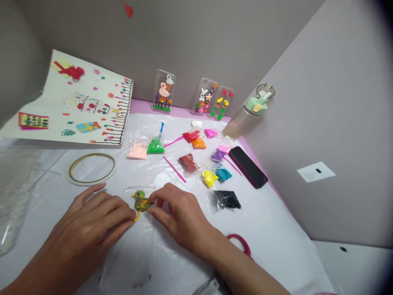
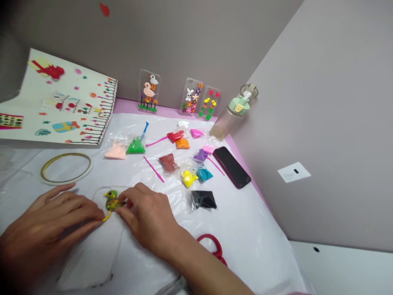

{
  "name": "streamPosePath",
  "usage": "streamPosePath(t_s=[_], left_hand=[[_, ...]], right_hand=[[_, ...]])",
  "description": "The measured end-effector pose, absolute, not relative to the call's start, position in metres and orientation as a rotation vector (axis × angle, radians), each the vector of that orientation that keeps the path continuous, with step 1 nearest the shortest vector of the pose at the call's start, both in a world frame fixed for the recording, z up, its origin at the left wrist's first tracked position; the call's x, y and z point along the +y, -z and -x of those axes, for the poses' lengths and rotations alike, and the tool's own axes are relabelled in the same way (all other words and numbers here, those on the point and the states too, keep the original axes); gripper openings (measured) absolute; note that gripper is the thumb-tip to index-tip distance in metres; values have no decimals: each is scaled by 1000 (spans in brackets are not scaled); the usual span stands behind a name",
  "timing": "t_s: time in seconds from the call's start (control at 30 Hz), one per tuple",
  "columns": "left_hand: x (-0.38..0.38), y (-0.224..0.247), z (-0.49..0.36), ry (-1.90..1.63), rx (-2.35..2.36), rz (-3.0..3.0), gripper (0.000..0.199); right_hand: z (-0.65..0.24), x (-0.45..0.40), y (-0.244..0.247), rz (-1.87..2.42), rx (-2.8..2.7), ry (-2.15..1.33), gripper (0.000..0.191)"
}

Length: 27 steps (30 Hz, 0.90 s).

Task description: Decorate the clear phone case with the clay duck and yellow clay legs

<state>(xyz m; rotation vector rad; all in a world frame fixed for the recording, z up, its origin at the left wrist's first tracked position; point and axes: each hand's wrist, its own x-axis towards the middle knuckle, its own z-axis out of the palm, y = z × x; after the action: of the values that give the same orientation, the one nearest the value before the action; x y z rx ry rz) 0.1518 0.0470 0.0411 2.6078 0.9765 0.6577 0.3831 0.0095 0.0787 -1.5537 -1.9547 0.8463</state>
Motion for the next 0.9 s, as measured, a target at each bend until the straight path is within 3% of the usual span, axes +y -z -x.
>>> streamPosePath(t_s=[0.07,0.43,0.9], left_hand=[[47,-41,-153,-665,957,-2610,26],[47,-36,-151,-742,969,-2644,4],[48,-36,-149,-701,907,-2714,12]], right_hand=[[-382,7,-81,1499,-2046,-831,7],[-375,-1,-75,1346,-2389,-490,15],[-368,-4,-73,1269,-2621,-154,14]])
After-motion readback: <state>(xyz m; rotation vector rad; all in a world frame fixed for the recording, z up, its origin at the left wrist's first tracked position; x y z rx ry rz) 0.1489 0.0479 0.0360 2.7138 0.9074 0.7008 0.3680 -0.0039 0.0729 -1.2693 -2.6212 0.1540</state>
